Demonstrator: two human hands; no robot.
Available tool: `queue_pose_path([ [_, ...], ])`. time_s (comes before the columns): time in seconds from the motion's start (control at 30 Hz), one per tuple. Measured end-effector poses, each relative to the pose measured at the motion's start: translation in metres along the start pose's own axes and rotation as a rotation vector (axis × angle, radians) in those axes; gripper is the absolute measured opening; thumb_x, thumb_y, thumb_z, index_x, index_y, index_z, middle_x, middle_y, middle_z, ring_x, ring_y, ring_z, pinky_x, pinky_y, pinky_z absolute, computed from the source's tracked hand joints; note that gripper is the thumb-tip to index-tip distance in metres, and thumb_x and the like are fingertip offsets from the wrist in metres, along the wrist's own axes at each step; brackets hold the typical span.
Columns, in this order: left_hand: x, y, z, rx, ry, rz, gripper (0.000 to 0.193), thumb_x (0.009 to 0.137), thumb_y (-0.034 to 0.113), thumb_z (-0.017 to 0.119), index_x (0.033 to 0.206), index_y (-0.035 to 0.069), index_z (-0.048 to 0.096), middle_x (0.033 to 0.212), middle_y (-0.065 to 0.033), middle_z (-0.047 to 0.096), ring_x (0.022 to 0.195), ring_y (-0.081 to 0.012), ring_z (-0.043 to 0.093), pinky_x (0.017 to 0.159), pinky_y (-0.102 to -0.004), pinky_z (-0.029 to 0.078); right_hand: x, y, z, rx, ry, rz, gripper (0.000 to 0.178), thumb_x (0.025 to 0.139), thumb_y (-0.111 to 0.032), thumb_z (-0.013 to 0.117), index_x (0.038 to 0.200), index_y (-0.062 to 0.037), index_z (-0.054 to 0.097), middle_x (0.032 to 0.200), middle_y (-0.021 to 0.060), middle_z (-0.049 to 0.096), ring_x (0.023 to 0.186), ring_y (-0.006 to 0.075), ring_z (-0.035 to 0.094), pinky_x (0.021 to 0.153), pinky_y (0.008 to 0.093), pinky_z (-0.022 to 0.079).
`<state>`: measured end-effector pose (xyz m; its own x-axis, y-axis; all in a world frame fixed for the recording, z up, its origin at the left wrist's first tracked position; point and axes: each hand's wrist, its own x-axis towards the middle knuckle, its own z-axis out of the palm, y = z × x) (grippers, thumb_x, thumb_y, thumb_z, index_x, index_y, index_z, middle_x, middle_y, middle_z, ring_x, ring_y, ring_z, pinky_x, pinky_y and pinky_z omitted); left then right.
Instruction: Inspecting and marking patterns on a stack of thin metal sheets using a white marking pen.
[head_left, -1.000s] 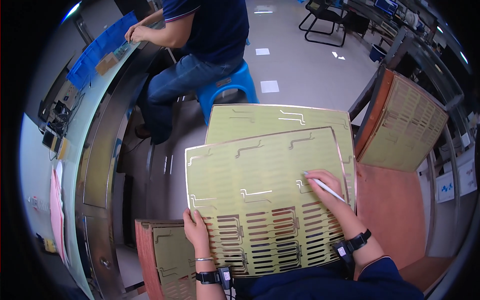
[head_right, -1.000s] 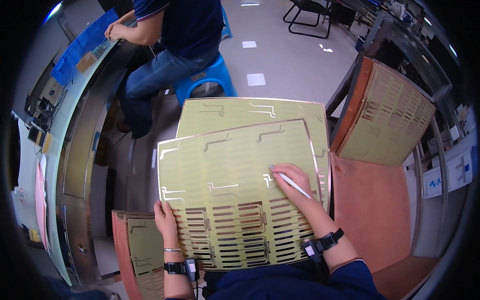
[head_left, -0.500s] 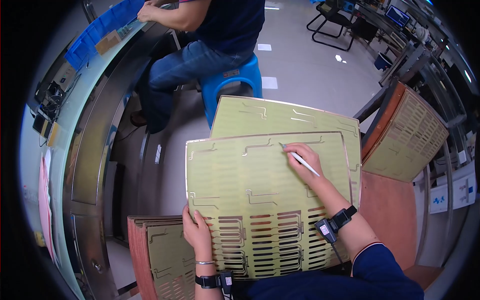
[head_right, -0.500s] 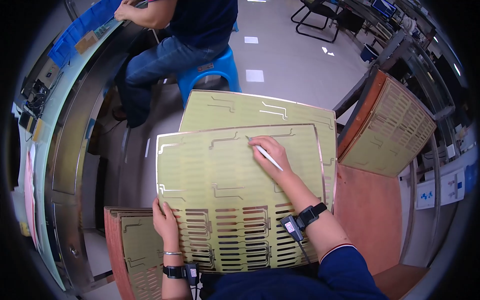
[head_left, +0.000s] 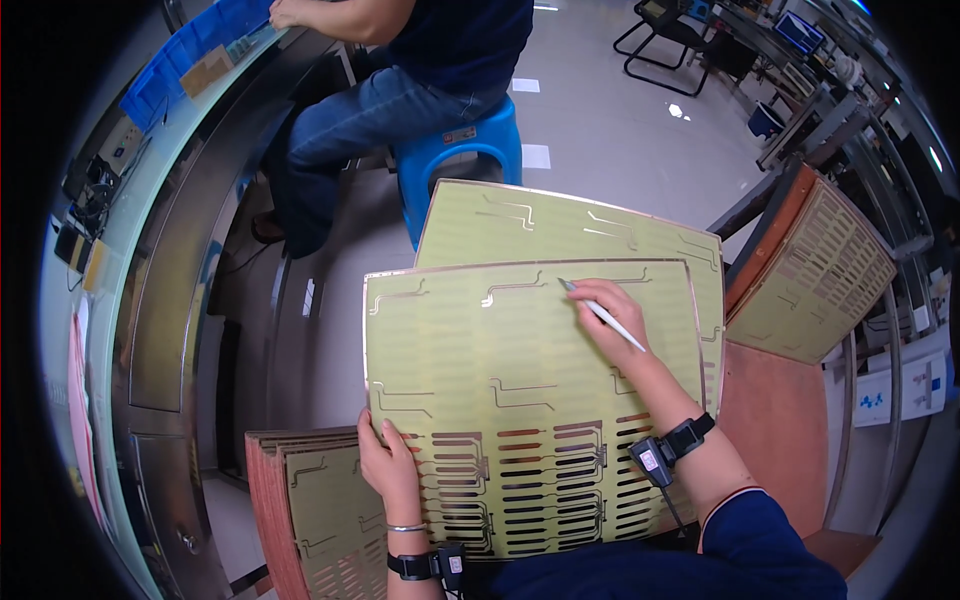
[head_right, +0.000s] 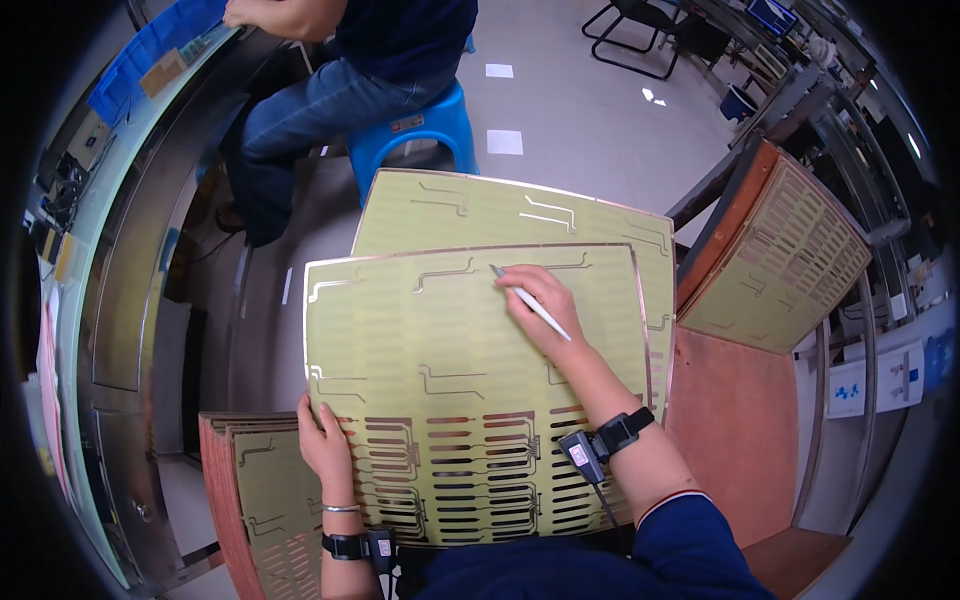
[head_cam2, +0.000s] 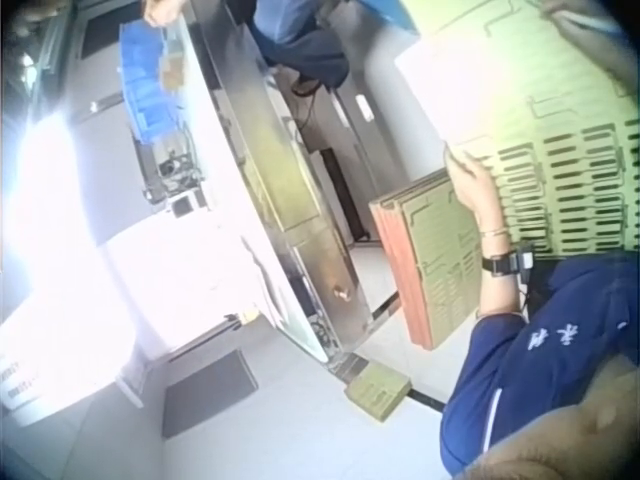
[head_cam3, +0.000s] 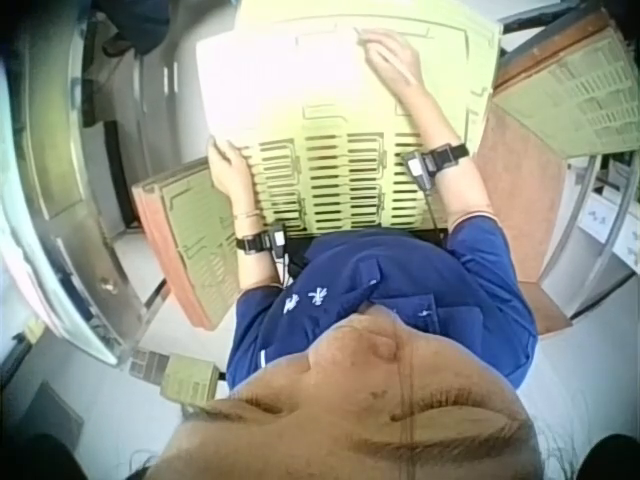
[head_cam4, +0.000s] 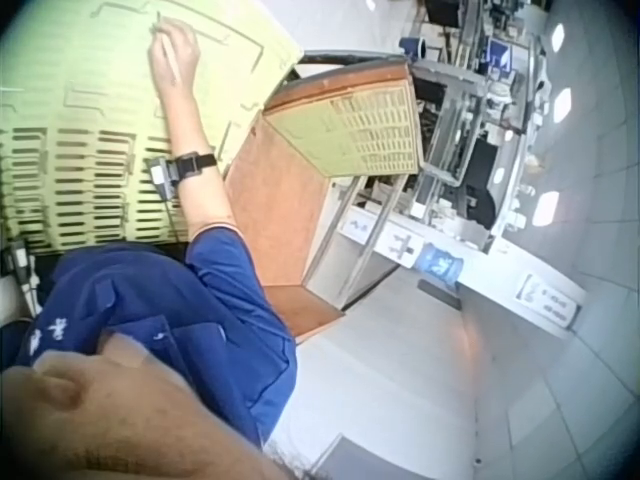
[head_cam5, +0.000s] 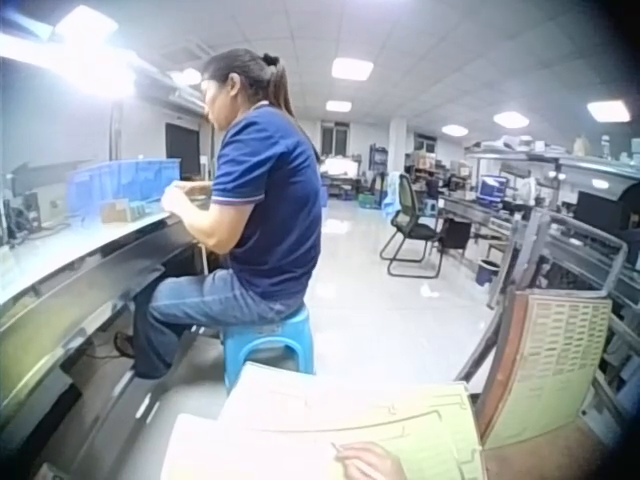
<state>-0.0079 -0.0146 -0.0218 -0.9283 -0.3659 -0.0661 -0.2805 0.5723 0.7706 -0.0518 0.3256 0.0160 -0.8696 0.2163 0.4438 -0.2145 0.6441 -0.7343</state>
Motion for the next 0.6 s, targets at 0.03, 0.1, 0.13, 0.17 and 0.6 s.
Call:
queue_pose_path([
  [0.03, 0.002, -0.010, 0.001, 0.029, 0.034, 0.058, 0.038, 0.096, 0.022, 0.051, 0.127, 0.001, 0.053, 0.091, -0.0159, 0.068, 0.066, -0.0242, 0.066, 0.063, -0.0367, 0.050, -0.001, -0.001, 0.000, 0.003, -0.004, 0.000, 0.017, 0.079, 0.000, 0.062, 0.093, -0.0062, 0.070, 0.101, 0.0102, 0.067, 0.086, 0.0233, 0.067, 0.074, 0.0300, 0.054],
  [0.1, 0.001, -0.009, 0.000, 0.056, 0.064, 0.112, 0.038, 0.096, 0.022, 0.051, 0.127, 0.000, 0.053, 0.090, -0.0155, 0.068, 0.065, -0.0236, 0.066, 0.062, -0.0363, 0.050, -0.003, -0.001, -0.004, 0.064, -0.034, 0.033, 0.015, 0.078, 0.000, 0.061, 0.088, -0.0052, 0.069, 0.098, 0.0097, 0.067, 0.083, 0.0222, 0.066, 0.071, 0.0289, 0.053],
  [0.13, -0.001, 0.007, -0.002, 0.009, 0.016, 0.038, 0.038, 0.096, 0.022, 0.051, 0.127, 0.001, 0.053, 0.088, -0.0149, 0.068, 0.063, -0.0227, 0.065, 0.061, -0.0358, 0.050, -0.004, 0.002, -0.008, 0.057, -0.035, 0.035, 0.015, 0.078, 0.000, 0.061, 0.088, -0.0052, 0.069, 0.098, 0.0097, 0.067, 0.083, 0.0222, 0.066, 0.071, 0.0289, 0.053],
  [0.17, -0.003, 0.015, -0.001, -0.038, -0.033, -0.036, 0.038, 0.096, 0.022, 0.051, 0.128, 0.001, 0.053, 0.086, -0.0143, 0.068, 0.061, -0.0218, 0.065, 0.059, -0.0352, 0.050, -0.006, 0.005, -0.011, 0.037, -0.062, 0.003, 0.014, 0.077, 0.000, 0.061, 0.087, -0.0049, 0.069, 0.096, 0.0095, 0.067, 0.082, 0.0217, 0.066, 0.071, 0.0289, 0.053],
  [0.6, 0.004, -0.015, 0.006, 0.037, 0.067, 0.147, 0.038, 0.099, 0.021, 0.049, 0.131, 0.002, 0.050, 0.076, -0.0074, 0.066, 0.051, -0.0113, 0.060, 0.048, -0.0258, 0.047, -0.011, -0.004, -0.014, 0.009, -0.119, -0.011, 0.012, 0.075, -0.001, 0.062, 0.084, -0.0052, 0.068, 0.095, 0.0091, 0.067, 0.084, 0.0216, 0.066, 0.073, 0.0310, 0.054],
])
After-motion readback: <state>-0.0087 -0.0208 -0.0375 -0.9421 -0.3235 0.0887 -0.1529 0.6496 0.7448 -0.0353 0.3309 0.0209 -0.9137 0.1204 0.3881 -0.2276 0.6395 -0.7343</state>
